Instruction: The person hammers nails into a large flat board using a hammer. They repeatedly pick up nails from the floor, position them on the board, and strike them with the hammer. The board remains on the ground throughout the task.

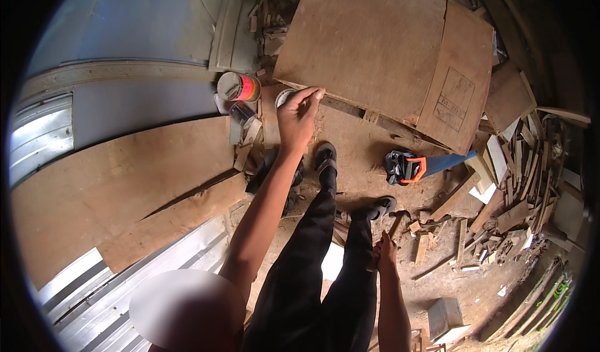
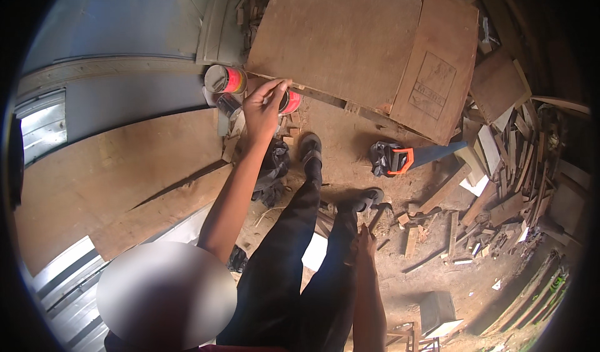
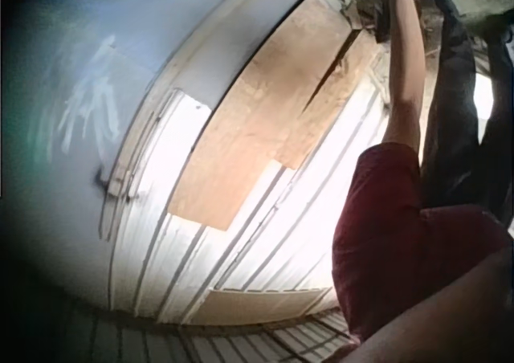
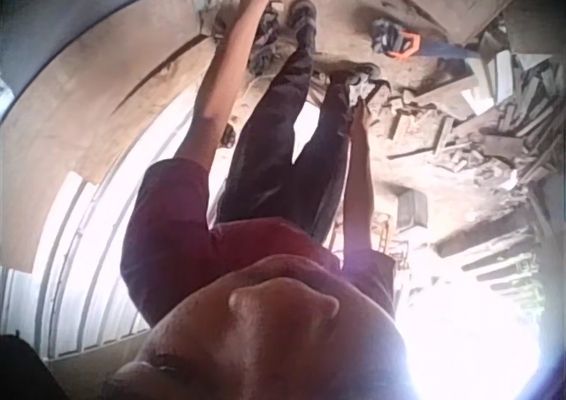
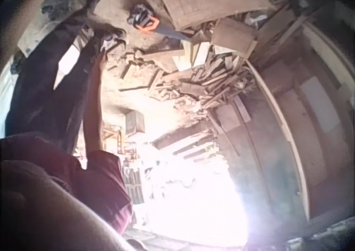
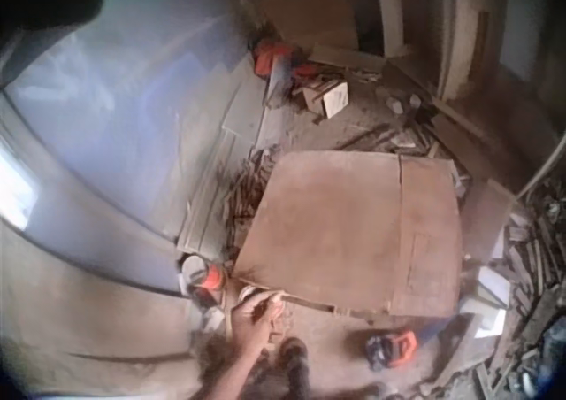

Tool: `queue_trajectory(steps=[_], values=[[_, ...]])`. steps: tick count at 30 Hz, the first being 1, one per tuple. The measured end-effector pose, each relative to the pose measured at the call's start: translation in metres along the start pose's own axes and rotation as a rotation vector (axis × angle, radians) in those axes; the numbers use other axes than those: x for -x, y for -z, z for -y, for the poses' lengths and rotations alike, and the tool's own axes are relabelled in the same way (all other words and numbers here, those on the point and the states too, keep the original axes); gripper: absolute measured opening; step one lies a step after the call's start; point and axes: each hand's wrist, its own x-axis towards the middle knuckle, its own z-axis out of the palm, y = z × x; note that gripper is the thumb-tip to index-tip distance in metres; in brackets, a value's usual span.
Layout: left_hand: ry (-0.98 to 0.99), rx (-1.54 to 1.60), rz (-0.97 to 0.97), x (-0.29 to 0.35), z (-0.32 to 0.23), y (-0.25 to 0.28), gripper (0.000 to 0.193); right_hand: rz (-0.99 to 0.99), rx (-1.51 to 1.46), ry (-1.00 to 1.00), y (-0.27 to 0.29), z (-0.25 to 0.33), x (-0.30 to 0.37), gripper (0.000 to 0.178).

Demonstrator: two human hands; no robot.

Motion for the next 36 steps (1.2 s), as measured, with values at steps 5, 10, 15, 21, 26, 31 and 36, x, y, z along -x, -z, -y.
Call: queue_trajectory(steps=[5,10,15,21,26,31,36], values=[[-0.214,-0.317,-0.012,-0.008,0.016,-0.024,0.017,0.047,0.090,0.007,-0.026,-0.004,0.009,0.030],[-0.247,-0.400,-0.093,-0.008,0.017,-0.038,0.014,0.094,0.122,-0.004,-0.041,-0.011,0.029,0.030],[-0.315,-0.399,-0.119,-0.008,0.020,-0.040,0.011,0.030,0.237,0.010,-0.044,-0.013,0.035,0.031],[-0.399,-0.420,-0.074,-0.007,0.022,-0.038,0.012,0.015,0.363,0.155,-0.034,-0.007,0.042,0.039],[-0.462,-0.396,-0.129,-0.007,0.028,-0.042,0.010,-0.014,0.340,0.655,-0.067,0.017,0.089,0.049],[-0.526,-0.409,-0.130,-0.007,0.026,-0.043,0.009,0.192,0.410,0.821,-0.136,0.090,0.143,0.048],[-0.405,-0.337,-0.111,-0.009,0.025,-0.042,0.007,0.331,0.376,0.893,-0.180,0.137,0.187,0.045]])
